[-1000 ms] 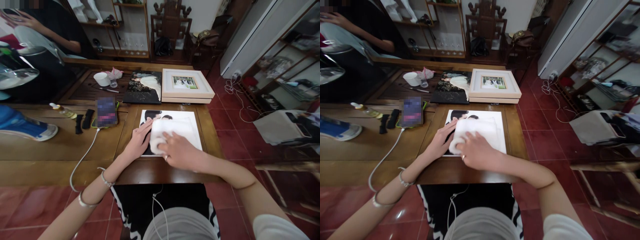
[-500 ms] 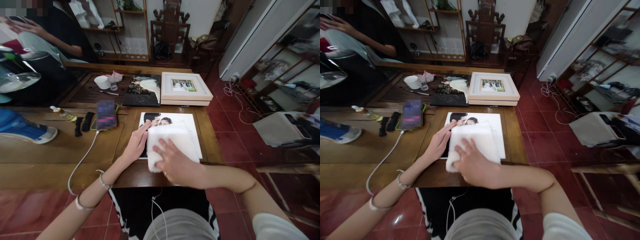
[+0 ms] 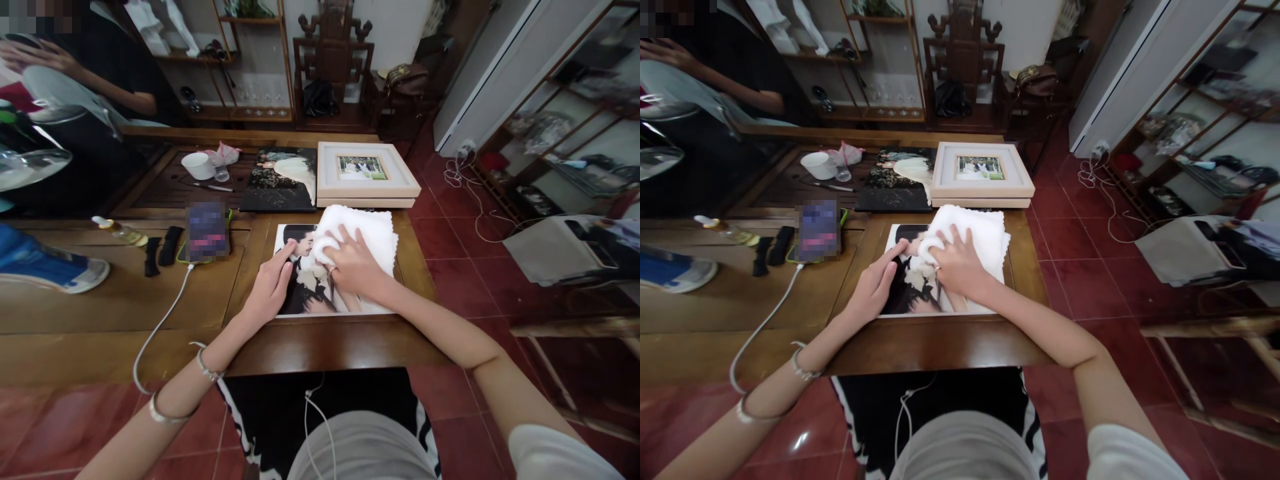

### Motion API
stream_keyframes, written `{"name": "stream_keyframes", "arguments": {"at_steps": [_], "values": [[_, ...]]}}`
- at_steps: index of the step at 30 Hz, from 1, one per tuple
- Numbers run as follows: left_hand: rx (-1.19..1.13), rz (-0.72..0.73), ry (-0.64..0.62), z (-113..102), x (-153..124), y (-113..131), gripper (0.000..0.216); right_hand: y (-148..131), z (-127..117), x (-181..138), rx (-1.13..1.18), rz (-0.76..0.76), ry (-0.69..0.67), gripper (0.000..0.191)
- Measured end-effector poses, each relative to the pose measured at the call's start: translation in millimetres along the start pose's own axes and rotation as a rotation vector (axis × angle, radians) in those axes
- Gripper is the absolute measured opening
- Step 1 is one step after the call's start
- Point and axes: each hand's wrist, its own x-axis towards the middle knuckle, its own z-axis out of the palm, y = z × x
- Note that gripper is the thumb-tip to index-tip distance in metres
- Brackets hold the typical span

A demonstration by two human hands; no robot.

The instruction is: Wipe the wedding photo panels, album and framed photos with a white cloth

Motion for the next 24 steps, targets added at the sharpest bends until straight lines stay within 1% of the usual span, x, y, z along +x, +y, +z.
{"name": "stream_keyframes", "arguments": {"at_steps": [1,2,4,6,7,9,10,11,13,15,17,19,21,23,24], "values": [[-0.013,-0.007,0.021,0,-1,1,0.057,-3,4,1,0.003,-0.040,-0.008,0.036],[-0.033,-0.008,0.048,-1,-2,1,0.058,-8,6,0,0.013,-0.112,-0.028,0.036],[-0.081,0.009,0.116,-2,-3,1,0.059,-19,7,-7,0.045,-0.320,-0.076,0.032],[-0.133,0.023,0.170,-2,-4,-1,0.059,-31,2,-18,0.074,-0.527,-0.135,0.027],[-0.154,0.025,0.185,-2,-5,-1,0.060,-34,-2,-23,0.089,-0.605,-0.171,0.025],[-0.167,0.028,0.189,-2,-5,-2,0.061,-37,-12,-33,0.127,-0.701,-0.241,0.022],[-0.155,0.032,0.179,-2,-4,-2,0.060,-35,-18,-37,0.145,-0.714,-0.268,0.020],[-0.133,0.038,0.157,-1,-4,-2,0.059,-32,-24,-39,0.160,-0.702,-0.286,0.019],[-0.062,0.054,0.082,0,-2,0,0.054,-21,-34,-41,0.171,-0.620,-0.308,0.017],[0.005,0.077,0.011,1,-1,0,0.048,-5,-42,-38,0.160,-0.481,-0.325,0.016],[0.051,0.107,-0.022,2,1,0,0.044,11,-45,-32,0.140,-0.320,-0.332,0.015],[0.074,0.130,-0.020,3,2,-2,0.041,24,-44,-22,0.126,-0.178,-0.289,0.014],[0.089,0.136,-0.015,4,3,-3,0.039,28,-38,-7,0.137,-0.082,-0.203,0.013],[0.099,0.137,-0.008,5,3,-5,0.038,23,-30,13,0.162,-0.043,-0.120,0.014],[0.104,0.139,-0.004,6,3,-5,0.037,18,-25,24,0.181,-0.050,-0.094,0.015]]}}
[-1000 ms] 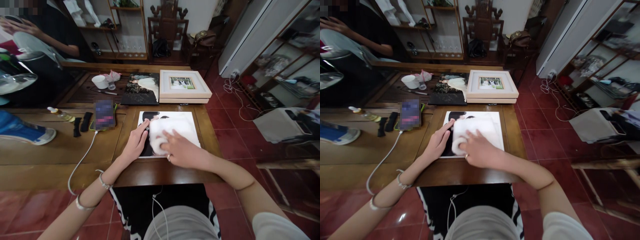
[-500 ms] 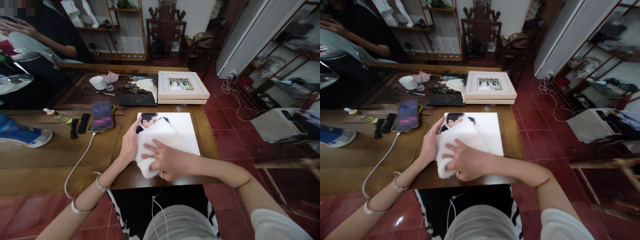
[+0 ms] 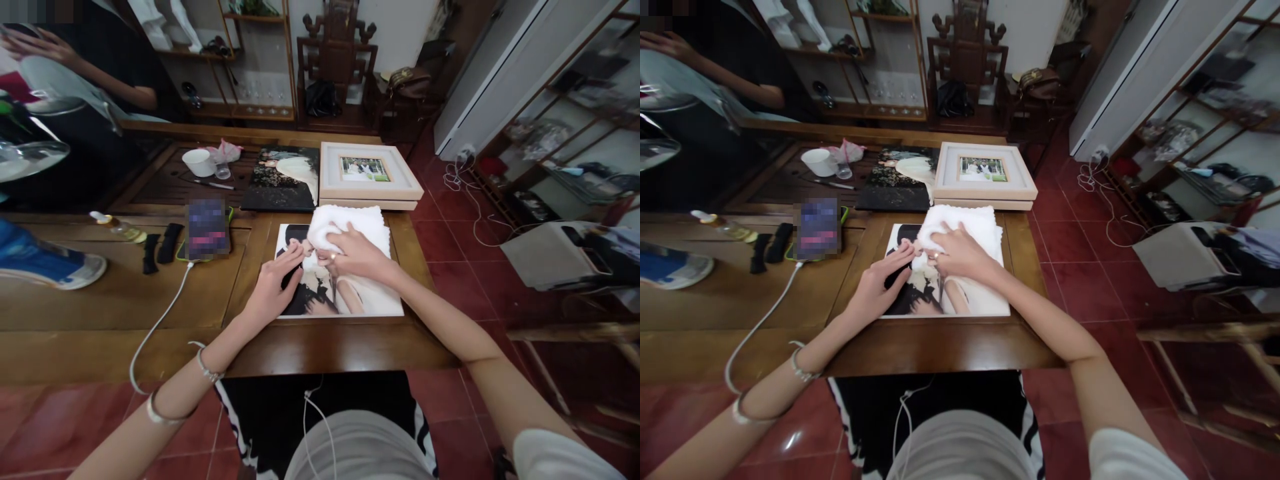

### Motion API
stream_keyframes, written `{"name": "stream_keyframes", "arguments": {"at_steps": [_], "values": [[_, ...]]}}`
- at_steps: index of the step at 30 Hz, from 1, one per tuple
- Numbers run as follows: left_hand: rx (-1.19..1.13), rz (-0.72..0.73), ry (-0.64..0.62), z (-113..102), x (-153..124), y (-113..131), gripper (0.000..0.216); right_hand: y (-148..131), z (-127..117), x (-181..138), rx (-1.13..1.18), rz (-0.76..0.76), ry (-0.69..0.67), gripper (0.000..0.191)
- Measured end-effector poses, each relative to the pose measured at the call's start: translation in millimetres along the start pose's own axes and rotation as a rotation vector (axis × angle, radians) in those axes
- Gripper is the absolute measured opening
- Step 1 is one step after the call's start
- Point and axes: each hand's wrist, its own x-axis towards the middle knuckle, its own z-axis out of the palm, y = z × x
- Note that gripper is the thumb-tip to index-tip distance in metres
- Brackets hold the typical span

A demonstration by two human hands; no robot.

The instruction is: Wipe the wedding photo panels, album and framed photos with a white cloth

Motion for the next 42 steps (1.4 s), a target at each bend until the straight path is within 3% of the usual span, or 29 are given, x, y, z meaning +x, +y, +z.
{"name": "stream_keyframes", "arguments": {"at_steps": [4,8,13,19,22,26,30,33,35,38,42], "values": [[0.031,0.009,0.021,0,0,-1,0.033,-20,17,41,0.088,-0.133,0.051,0.023],[0.030,0.014,0.011,-1,1,0,0.031,-26,24,53,0.134,-0.195,0.091,0.025],[-0.010,-0.001,0.022,-1,0,2,0.035,-3,17,22,0.087,-0.150,0.087,0.017],[-0.022,0.000,0.006,-2,2,1,0.038,41,4,-17,0.180,0.143,0.156,0.026],[-0.014,0.001,0.005,-4,3,-1,0.039,51,-4,-23,0.173,0.181,0.159,0.025],[-0.009,0.001,0.040,-7,2,-3,0.037,37,-21,-39,0.044,0.098,-0.045,0.019],[-0.009,0.009,0.059,-8,1,-3,0.035,-5,-29,-79,-0.021,-0.038,-0.361,0.014],[-0.006,0.006,0.061,-7,1,-2,0.035,-35,-22,-104,-0.034,-0.281,-0.436,0.009],[-0.013,0.006,0.058,-8,1,-2,0.035,-44,-15,-109,-0.027,-0.339,-0.409,0.009],[-0.025,0.012,0.048,-8,0,-2,0.035,-37,-9,-98,-0.027,-0.212,-0.339,0.014],[-0.020,0.015,0.058,-9,0,-2,0.034,-1,-12,-65,-0.086,0.009,-0.213,0.016]]}}
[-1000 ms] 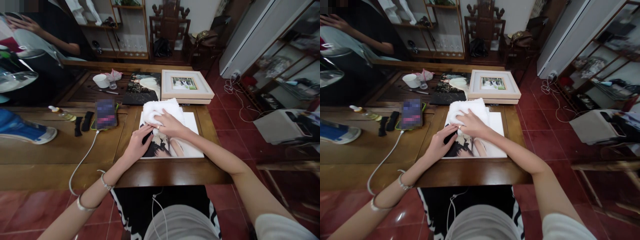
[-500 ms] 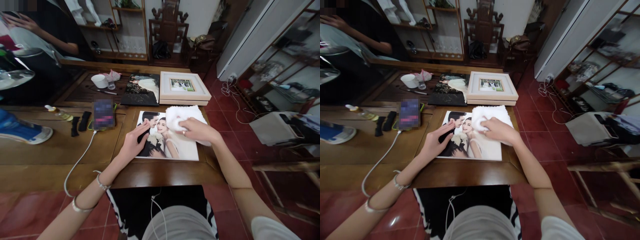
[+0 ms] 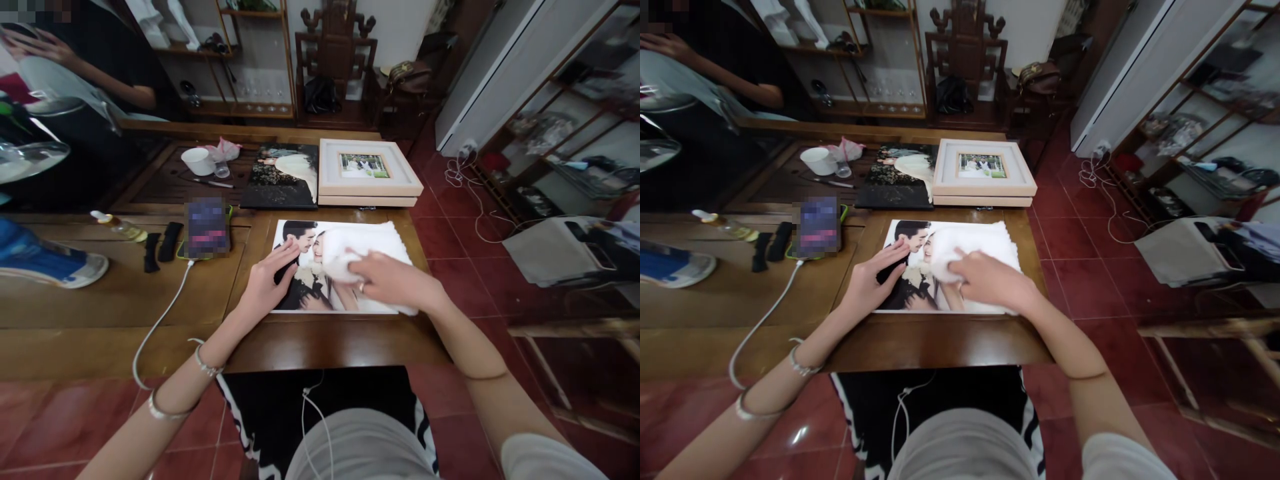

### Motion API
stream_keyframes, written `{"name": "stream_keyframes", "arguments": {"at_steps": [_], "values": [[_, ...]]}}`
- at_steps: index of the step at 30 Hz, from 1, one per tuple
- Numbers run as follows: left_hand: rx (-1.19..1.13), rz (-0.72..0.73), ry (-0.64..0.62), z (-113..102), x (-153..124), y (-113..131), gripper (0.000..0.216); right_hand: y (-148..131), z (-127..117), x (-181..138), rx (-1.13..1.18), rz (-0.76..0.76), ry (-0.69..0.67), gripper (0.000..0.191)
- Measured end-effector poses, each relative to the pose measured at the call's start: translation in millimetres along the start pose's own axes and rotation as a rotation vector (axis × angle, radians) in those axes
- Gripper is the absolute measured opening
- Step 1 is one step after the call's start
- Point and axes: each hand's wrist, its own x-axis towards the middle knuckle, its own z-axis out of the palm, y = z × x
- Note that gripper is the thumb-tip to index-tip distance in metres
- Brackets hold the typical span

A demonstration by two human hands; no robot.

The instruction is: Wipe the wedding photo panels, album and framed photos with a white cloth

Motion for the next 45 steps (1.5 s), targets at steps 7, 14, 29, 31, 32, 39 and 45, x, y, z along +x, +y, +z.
{"name": "stream_keyframes", "arguments": {"at_steps": [7,14,29,31,32,39,45], "values": [[0.018,-0.036,0.046,3,3,-1,0.033,40,-6,34,-0.029,0.028,0.185,0.018],[0.199,-0.086,-0.117,4,3,-3,0.045,-1,-8,-19,0.000,-0.068,-0.104,0.012],[0.107,-0.095,-0.110,4,4,-14,0.044,65,19,35,0.054,-0.098,0.356,0.026],[0.104,-0.093,-0.094,6,4,-16,0.044,73,29,37,0.057,-0.128,0.441,0.023],[0.103,-0.093,-0.087,6,4,-16,0.044,74,33,36,0.056,-0.127,0.457,0.020],[0.095,-0.061,-0.046,9,4,-17,0.041,26,61,-19,0.022,-0.236,0.356,0.016],[0.114,-0.075,-0.076,7,5,-16,0.041,10,73,-36,0.047,-0.343,0.370,0.022]]}}
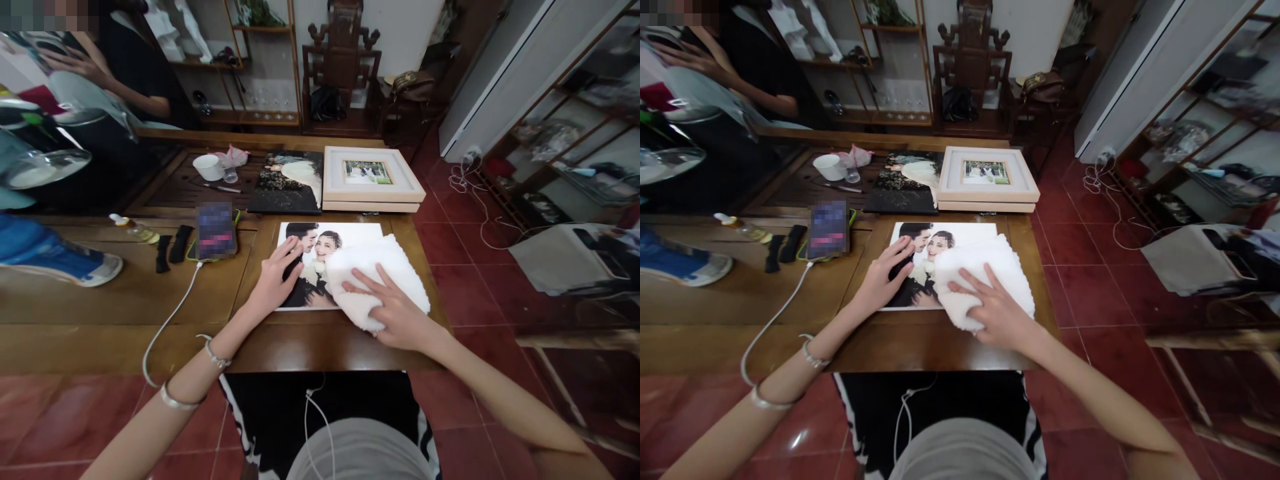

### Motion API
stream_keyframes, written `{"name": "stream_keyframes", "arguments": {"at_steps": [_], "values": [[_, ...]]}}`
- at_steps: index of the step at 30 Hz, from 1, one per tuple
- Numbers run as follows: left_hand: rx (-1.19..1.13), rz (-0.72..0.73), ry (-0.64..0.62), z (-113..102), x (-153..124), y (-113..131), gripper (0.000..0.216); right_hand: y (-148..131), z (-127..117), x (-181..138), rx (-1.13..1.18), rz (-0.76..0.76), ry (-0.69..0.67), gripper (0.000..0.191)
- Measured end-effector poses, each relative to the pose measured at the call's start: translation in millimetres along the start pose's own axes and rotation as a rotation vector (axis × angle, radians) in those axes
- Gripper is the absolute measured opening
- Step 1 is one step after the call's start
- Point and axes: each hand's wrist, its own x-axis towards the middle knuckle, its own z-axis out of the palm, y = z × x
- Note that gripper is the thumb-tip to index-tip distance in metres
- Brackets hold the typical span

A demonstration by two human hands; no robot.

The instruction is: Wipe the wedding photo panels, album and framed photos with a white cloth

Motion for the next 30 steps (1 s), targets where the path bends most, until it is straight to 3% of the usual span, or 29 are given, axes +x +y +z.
{"name": "stream_keyframes", "arguments": {"at_steps": [7,10,14,19,23,26,30], "values": [[-0.036,0.045,-0.011,1,1,-6,0.041,78,-11,49,-0.044,0.116,0.141,0.023],[-0.048,0.042,0.000,3,1,-7,0.041,92,-12,64,-0.057,0.183,0.185,0.026],[-0.049,0.019,-0.002,2,0,-5,0.041,74,-11,58,-0.093,0.209,0.120,0.020],[-0.036,0.004,-0.008,0,-1,-1,0.039,12,-2,19,-0.058,0.130,-0.004,0.014],[-0.033,0.005,-0.022,-2,-1,0,0.040,-25,2,-3,0.008,0.034,-0.069,0.020],[-0.041,0.033,-0.037,-2,0,-3,0.040,-19,-2,1,0.035,0.013,-0.091,0.021],[-0.032,0.029,-0.050,-1,0,-6,0.041,24,-13,35,0.009,0.064,-0.055,0.016]]}}
